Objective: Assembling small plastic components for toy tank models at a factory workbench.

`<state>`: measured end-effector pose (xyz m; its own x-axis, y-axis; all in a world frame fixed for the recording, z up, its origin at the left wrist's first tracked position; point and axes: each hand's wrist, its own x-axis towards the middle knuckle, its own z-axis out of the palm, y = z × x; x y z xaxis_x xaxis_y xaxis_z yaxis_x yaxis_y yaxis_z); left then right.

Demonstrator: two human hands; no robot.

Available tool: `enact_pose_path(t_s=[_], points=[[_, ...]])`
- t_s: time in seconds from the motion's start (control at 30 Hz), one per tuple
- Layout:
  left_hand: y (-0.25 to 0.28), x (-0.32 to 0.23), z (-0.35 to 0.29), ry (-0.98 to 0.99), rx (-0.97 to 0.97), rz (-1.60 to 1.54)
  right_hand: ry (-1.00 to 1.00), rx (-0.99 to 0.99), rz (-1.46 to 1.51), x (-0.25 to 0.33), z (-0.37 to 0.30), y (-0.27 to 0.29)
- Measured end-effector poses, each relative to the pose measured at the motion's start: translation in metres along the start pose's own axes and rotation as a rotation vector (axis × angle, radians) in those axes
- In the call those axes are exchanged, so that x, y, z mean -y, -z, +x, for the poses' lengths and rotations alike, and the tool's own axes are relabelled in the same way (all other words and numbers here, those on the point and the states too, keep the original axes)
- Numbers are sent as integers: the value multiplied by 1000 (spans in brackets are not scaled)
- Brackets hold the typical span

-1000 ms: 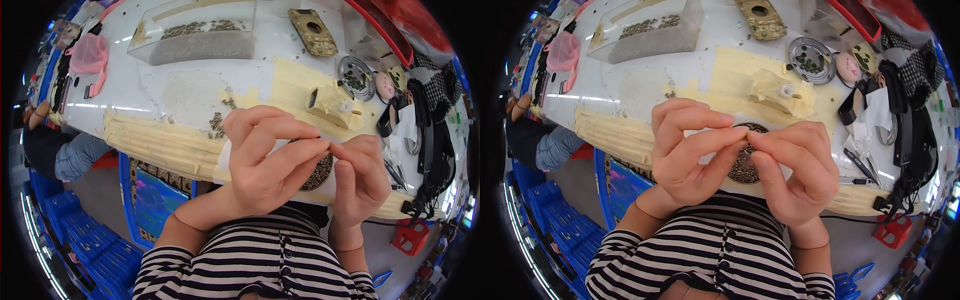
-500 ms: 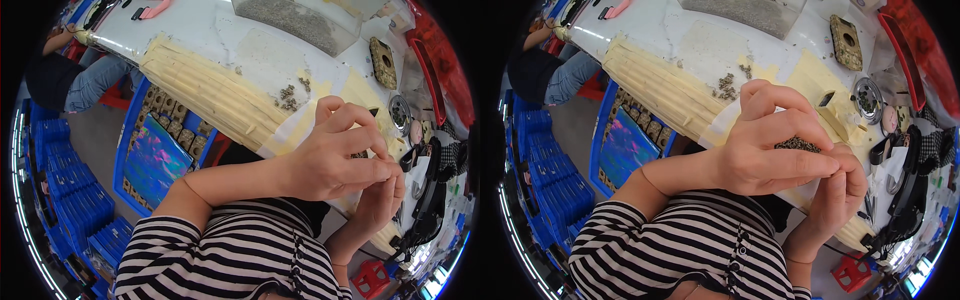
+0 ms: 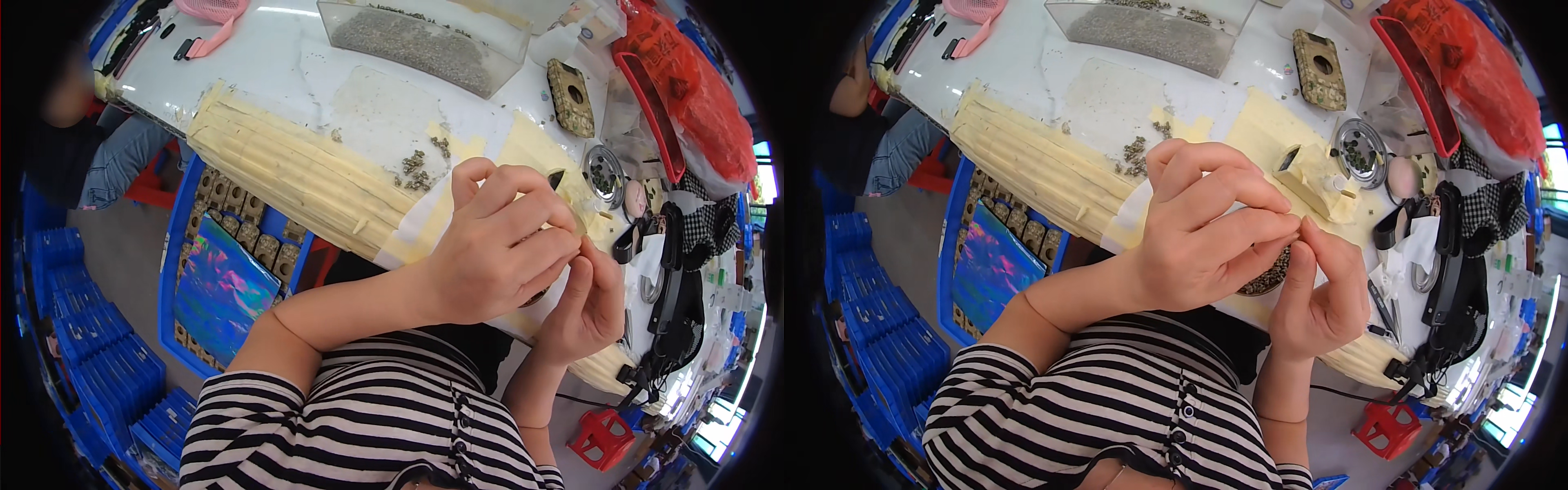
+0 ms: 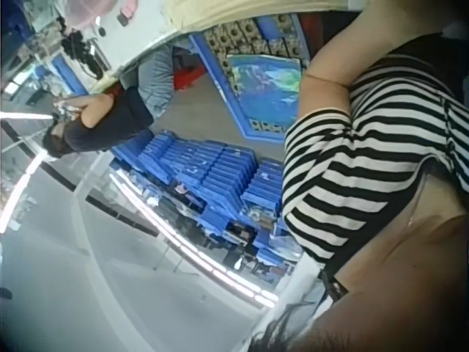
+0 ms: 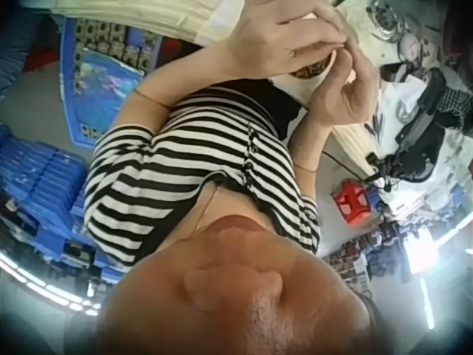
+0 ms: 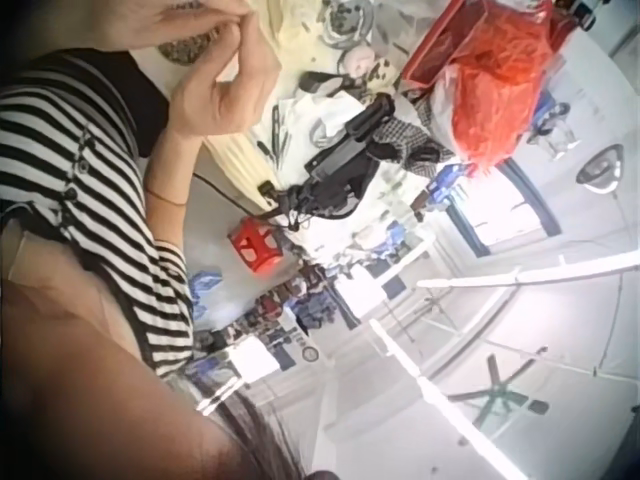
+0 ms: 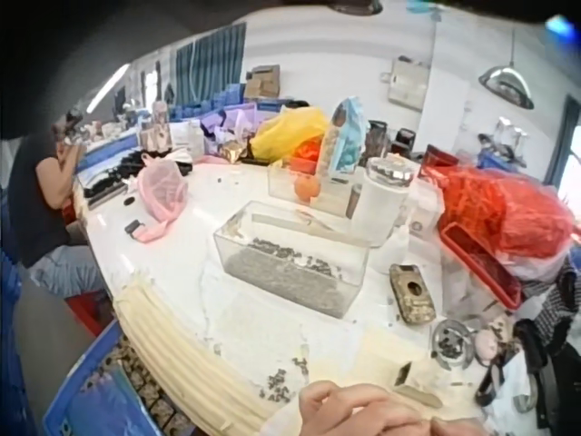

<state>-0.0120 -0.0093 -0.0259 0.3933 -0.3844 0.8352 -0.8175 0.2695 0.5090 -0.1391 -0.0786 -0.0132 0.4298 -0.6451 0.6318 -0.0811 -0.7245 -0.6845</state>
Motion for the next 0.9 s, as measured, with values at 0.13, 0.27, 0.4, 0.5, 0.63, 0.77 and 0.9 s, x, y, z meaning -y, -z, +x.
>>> enact_pose_path(t_s=[0.13, 0.27, 0.4, 0.5, 0.63, 0.77, 0.9], points=[[3, -2, 2, -36, 30, -32, -202, 85, 232, 0, 0, 9], [7, -3, 5, -24, 89, -91, -402, 171, 660, -4, -1, 18], [9, -4, 3, -19, 104, -91, -394, 175, 715, -5, 0, 18], [10, -5, 3, -23, 102, -56, -366, 123, 615, 1, 2, 16], [8, -4, 2, -16, 84, 20, 28, 0, 87, 0, -2, 5], [8, 0, 2, -27, 41, 21, 2, 41, 61, 5, -1, 3], [10, -3, 2, -56, 56, 39, -220, 40, 282, 2, -7, 9]])
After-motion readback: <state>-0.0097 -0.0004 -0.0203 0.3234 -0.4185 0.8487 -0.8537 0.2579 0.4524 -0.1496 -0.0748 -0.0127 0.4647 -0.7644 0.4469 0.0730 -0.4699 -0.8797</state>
